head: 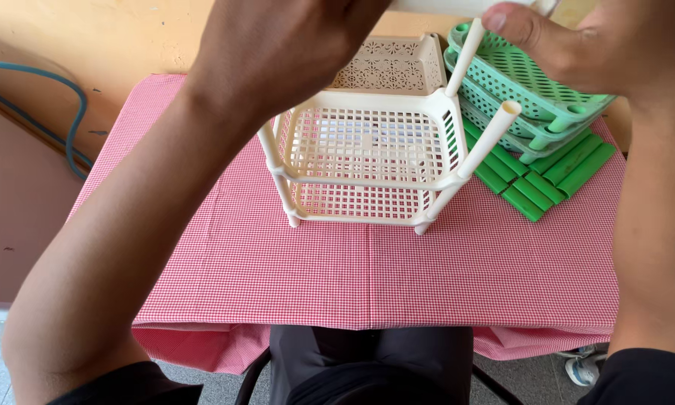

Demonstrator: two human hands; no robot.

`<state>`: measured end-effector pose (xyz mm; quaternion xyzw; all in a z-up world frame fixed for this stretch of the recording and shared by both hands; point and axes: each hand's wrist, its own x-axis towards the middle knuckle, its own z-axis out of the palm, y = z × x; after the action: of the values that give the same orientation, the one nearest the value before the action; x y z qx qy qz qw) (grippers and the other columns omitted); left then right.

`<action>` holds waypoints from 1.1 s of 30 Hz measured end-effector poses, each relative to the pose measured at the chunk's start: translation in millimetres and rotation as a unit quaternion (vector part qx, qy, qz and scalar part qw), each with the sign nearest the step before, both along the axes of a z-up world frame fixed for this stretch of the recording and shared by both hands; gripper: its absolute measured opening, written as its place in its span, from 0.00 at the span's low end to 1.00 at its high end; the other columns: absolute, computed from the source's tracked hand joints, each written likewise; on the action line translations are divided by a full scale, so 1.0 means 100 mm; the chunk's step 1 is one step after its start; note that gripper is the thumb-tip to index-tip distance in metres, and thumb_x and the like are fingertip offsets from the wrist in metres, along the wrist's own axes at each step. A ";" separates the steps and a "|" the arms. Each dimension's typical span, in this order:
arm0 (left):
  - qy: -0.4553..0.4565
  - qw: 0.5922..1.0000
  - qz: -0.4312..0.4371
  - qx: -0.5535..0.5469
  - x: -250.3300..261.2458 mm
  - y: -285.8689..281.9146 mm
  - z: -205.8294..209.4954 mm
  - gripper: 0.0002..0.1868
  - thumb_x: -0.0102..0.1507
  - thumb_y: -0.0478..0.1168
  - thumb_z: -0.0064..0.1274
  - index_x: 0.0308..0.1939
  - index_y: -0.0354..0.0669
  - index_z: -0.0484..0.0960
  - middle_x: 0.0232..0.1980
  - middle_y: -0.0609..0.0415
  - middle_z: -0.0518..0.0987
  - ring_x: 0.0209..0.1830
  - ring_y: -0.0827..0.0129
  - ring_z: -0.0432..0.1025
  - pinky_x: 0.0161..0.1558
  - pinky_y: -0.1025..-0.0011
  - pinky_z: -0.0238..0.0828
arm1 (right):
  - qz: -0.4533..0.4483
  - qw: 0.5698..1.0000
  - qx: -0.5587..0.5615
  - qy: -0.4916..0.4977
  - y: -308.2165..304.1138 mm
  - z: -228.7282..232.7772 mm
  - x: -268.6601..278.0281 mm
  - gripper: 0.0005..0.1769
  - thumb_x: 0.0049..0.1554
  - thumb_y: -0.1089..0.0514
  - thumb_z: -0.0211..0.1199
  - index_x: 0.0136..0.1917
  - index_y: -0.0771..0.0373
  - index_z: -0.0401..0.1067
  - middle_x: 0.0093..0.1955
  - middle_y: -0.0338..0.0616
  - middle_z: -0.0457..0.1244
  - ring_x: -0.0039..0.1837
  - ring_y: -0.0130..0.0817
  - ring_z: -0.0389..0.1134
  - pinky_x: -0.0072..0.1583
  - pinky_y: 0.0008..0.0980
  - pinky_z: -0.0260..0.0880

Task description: The person assembles a two-tier plastic storage rack by inserting white plastic legs into the corners of two beige trays and stacking them. They then attach small white caps to the tray corners and insert additional legs into a second tray.

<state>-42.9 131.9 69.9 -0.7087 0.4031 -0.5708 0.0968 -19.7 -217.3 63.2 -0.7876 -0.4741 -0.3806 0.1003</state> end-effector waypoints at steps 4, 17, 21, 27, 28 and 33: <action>-0.012 0.998 -0.022 0.056 -0.12 0.04 -0.05 0.11 0.70 0.38 0.52 0.55 0.41 0.80 0.46 0.58 0.75 0.46 0.71 0.73 0.45 0.72 0.70 | -0.007 0.998 0.005 0.062 0.04 -0.02 -0.30 0.08 0.68 0.63 0.70 0.55 0.71 0.77 0.47 0.48 0.70 0.46 0.32 0.71 0.49 0.25 0.69; 0.301 0.935 -0.125 -0.142 -0.14 0.78 -0.23 0.14 0.79 0.40 0.43 0.47 0.35 0.80 0.38 0.49 0.81 0.40 0.62 0.75 0.45 0.64 0.68 | 0.039 0.997 0.028 0.064 -0.14 -0.23 -0.22 0.08 0.67 0.65 0.70 0.56 0.74 0.77 0.50 0.51 0.69 0.48 0.32 0.70 0.50 0.23 0.70; 0.406 0.877 -0.184 -0.177 -0.11 0.86 -0.28 0.13 0.78 0.38 0.42 0.51 0.32 0.79 0.44 0.48 0.82 0.43 0.61 0.79 0.46 0.65 0.74 | 0.050 0.994 0.037 0.090 -0.18 -0.26 -0.15 0.08 0.66 0.65 0.68 0.57 0.73 0.77 0.51 0.51 0.69 0.47 0.29 0.68 0.49 0.22 0.67; 0.380 0.886 -0.212 -0.157 -0.10 0.88 -0.38 0.13 0.74 0.33 0.43 0.56 0.29 0.80 0.54 0.41 0.82 0.52 0.56 0.81 0.57 0.64 0.80 | 0.017 0.995 0.023 0.099 -0.10 -0.23 -0.17 0.10 0.59 0.65 0.76 0.51 0.72 0.79 0.44 0.50 0.69 0.47 0.35 0.66 0.49 0.30 0.63; 0.374 0.891 -0.205 -0.157 -0.09 0.88 -0.39 0.12 0.74 0.33 0.45 0.55 0.29 0.80 0.54 0.40 0.82 0.53 0.55 0.81 0.57 0.63 0.81 | 0.014 0.996 0.020 0.085 -0.08 -0.24 -0.19 0.10 0.58 0.66 0.76 0.51 0.71 0.80 0.44 0.50 0.69 0.48 0.36 0.66 0.50 0.31 0.63; 0.353 0.901 -0.208 -0.143 -0.07 0.91 -0.44 0.13 0.72 0.33 0.46 0.55 0.28 0.82 0.55 0.38 0.81 0.57 0.51 0.79 0.61 0.59 0.79 | 0.019 0.996 0.025 0.079 0.03 -0.27 -0.31 0.10 0.55 0.66 0.78 0.50 0.69 0.81 0.43 0.48 0.69 0.50 0.35 0.65 0.51 0.30 0.62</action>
<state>-49.5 223.2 25.4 -0.7698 0.4636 -0.3419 -0.2750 -50.3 -214.1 36.1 -0.8033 -0.4700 -0.3267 0.1645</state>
